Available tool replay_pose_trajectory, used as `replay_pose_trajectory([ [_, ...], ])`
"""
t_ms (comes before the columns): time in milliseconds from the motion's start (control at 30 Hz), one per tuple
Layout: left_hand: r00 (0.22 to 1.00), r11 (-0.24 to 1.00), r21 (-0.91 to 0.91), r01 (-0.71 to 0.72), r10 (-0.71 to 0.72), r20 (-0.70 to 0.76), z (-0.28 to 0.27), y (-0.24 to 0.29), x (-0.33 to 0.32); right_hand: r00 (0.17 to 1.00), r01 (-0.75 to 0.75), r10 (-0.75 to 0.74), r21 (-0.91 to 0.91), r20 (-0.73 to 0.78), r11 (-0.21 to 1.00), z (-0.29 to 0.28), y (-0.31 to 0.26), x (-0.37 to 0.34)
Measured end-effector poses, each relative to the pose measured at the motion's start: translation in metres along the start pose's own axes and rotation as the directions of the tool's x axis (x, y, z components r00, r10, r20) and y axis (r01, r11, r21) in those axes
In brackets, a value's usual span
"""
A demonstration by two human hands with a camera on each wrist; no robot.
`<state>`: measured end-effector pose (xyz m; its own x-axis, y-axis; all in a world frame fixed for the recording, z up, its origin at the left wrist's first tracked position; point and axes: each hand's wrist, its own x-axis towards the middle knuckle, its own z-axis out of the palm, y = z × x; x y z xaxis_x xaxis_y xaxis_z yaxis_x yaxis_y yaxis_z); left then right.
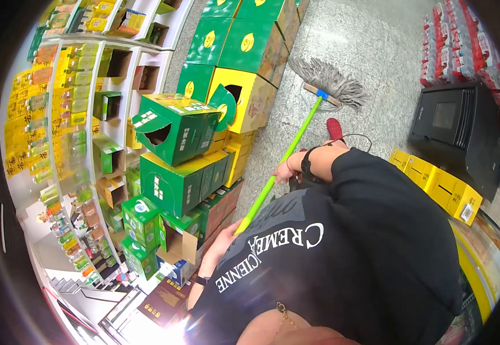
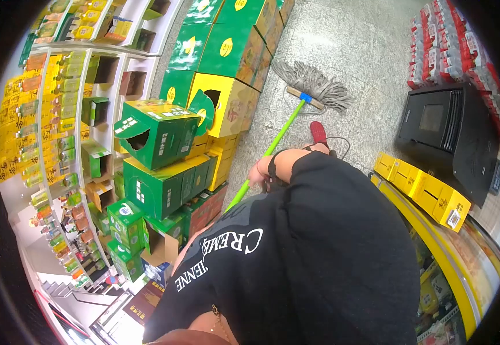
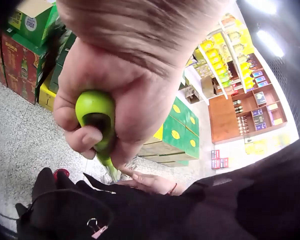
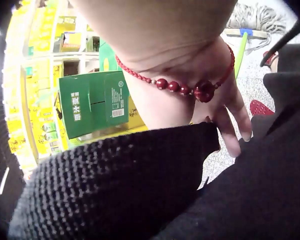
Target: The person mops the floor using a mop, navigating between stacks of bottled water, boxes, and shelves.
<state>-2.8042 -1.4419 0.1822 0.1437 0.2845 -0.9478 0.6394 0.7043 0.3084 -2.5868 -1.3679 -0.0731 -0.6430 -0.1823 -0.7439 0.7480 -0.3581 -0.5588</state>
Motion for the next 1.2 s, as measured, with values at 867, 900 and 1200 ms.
replay_pose_trajectory([
  [867, 0.945, 0.964, 0.106, -0.244, 0.211, 0.251, 0.185, 0.448, 0.267, 0.365, 0.375, 0.454, 0.575, -0.812, 0.727, -0.283, 0.274, -0.291],
  [900, 0.943, 0.959, 0.102, -0.264, 0.234, 0.236, 0.19, 0.449, 0.264, 0.369, 0.364, 0.458, 0.579, -0.809, 0.729, -0.282, 0.273, -0.295],
  [1200, 0.958, 0.955, 0.194, -0.226, 0.182, 0.221, 0.165, 0.359, 0.241, 0.23, 0.067, 0.366, 0.39, -0.902, 0.918, -0.229, 0.255, -0.218],
])
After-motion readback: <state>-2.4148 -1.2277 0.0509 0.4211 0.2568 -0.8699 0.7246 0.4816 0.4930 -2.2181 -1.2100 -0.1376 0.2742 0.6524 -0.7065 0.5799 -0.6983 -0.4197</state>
